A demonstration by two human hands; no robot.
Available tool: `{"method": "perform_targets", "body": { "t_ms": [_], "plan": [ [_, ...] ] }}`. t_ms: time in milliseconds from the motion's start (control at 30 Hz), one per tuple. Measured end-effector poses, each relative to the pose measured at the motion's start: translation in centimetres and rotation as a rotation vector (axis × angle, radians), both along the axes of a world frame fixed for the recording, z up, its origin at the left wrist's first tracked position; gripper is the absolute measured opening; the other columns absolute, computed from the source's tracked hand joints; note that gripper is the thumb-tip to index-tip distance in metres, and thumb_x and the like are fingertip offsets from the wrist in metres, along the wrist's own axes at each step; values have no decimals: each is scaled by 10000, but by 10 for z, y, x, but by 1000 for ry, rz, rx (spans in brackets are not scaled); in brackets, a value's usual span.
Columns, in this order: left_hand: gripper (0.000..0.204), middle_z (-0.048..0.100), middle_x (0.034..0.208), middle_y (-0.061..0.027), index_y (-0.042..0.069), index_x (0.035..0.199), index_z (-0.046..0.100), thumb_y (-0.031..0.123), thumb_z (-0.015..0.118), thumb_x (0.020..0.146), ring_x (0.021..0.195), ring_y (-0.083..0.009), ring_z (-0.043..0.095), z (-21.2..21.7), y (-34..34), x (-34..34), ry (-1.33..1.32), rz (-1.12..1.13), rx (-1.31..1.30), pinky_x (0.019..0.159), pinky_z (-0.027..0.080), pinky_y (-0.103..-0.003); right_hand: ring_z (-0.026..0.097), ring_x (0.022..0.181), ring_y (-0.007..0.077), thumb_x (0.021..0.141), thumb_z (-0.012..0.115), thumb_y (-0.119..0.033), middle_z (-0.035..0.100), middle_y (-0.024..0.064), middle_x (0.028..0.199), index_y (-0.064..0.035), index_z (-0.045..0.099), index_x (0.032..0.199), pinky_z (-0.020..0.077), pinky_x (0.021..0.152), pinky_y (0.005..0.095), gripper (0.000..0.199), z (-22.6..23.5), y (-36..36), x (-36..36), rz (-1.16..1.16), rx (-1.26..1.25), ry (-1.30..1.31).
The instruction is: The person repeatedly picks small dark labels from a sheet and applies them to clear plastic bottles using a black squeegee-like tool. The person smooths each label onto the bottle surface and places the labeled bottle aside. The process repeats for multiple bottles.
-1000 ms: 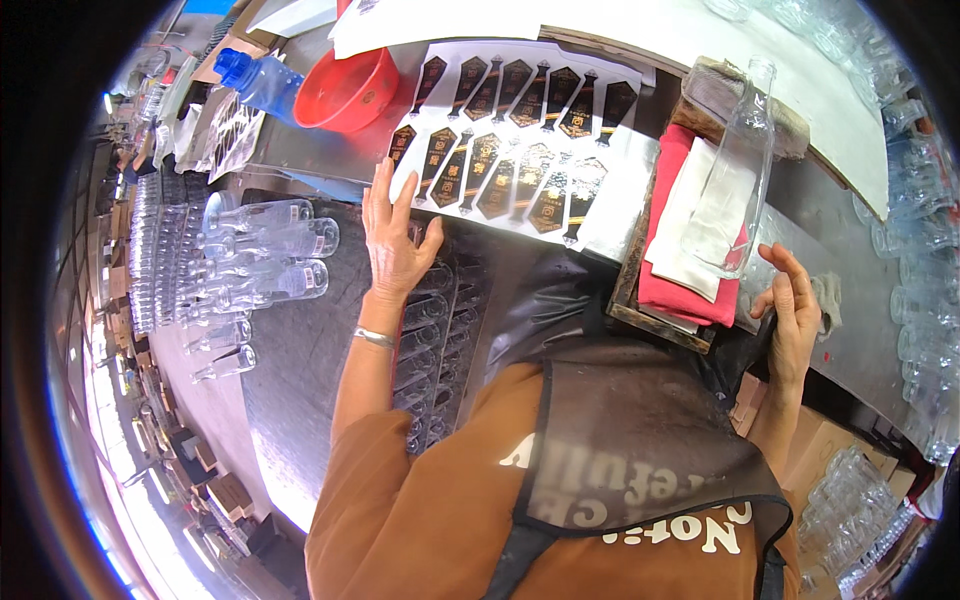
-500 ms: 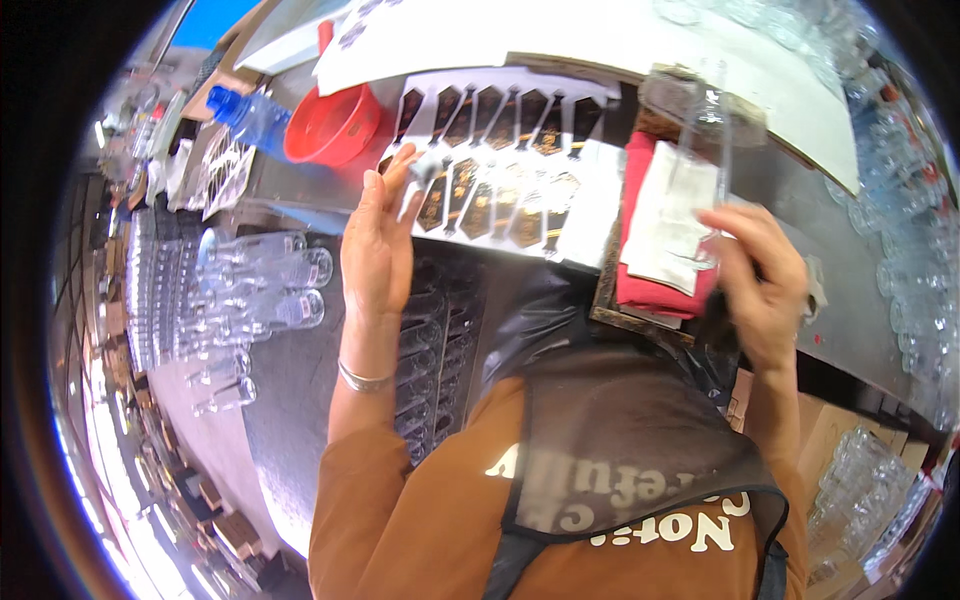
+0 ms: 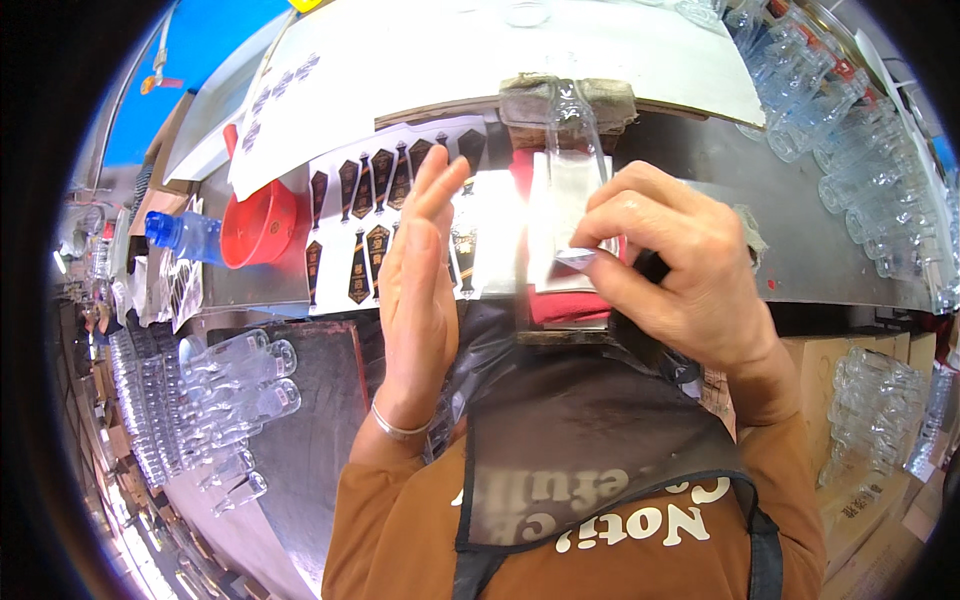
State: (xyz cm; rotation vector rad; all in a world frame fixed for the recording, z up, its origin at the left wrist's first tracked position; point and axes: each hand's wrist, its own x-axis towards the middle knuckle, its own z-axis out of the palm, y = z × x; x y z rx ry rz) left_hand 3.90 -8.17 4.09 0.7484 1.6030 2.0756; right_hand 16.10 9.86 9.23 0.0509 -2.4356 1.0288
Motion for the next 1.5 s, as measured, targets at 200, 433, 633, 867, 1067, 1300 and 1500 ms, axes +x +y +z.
{"method": "perform_targets", "body": {
  "t_ms": [200,433,633,867,1067,1300,1500],
  "plan": [
    [827,298,1584,-231,-43,1511,332,159,731,816,1491,-327,257,-26,46,-8,356,-83,-282,1209,222,-421,466,632,22,885,684,-87,552,-33,695,26,669,922,380,552,224,121,-26,48,-20,-20,-364,-276],
    [882,332,1574,-218,-20,1535,288,186,774,828,1466,-313,316,-56,70,-10,582,9,-414,1202,246,-422,558,668,47,892,718,-154,633,-10,739,10,645,935,472,622,226,184,-73,86,-61,-183,-225,-223],
    [608,261,1607,-220,74,1456,502,172,690,886,1484,-373,274,-42,77,-23,864,-65,-384,1195,242,-468,691,808,162,874,752,-335,732,134,904,36,674,1056,542,731,302,421,-102,83,-42,-228,-573,-201],
    [551,305,1571,-241,152,1376,602,187,696,834,1455,-423,300,-49,93,-39,1058,-23,-500,1172,247,-540,560,588,43,876,732,-206,668,148,1176,40,510,1356,453,565,233,583,-92,49,-12,-152,-540,-351],
    [571,318,1557,-258,122,1392,578,175,695,835,1440,-435,317,-52,94,-36,1039,-4,-492,1168,265,-524,584,605,55,890,709,-199,679,143,1139,49,498,1361,464,586,236,572,-97,49,-14,-166,-513,-308],
    [574,317,1559,-255,125,1393,577,152,697,833,1452,-427,301,-51,93,-33,908,-9,-443,1171,275,-503,589,663,37,908,706,-187,645,134,1198,46,479,1392,473,622,220,584,-98,50,-12,-144,-598,-367],
    [564,311,1561,-255,129,1380,593,148,700,827,1453,-427,300,-51,90,-33,938,-34,-446,1171,278,-497,583,710,29,914,716,-181,609,121,1267,49,460,1416,476,656,208,609,-102,53,-7,-114,-631,-423]
  ]
}}
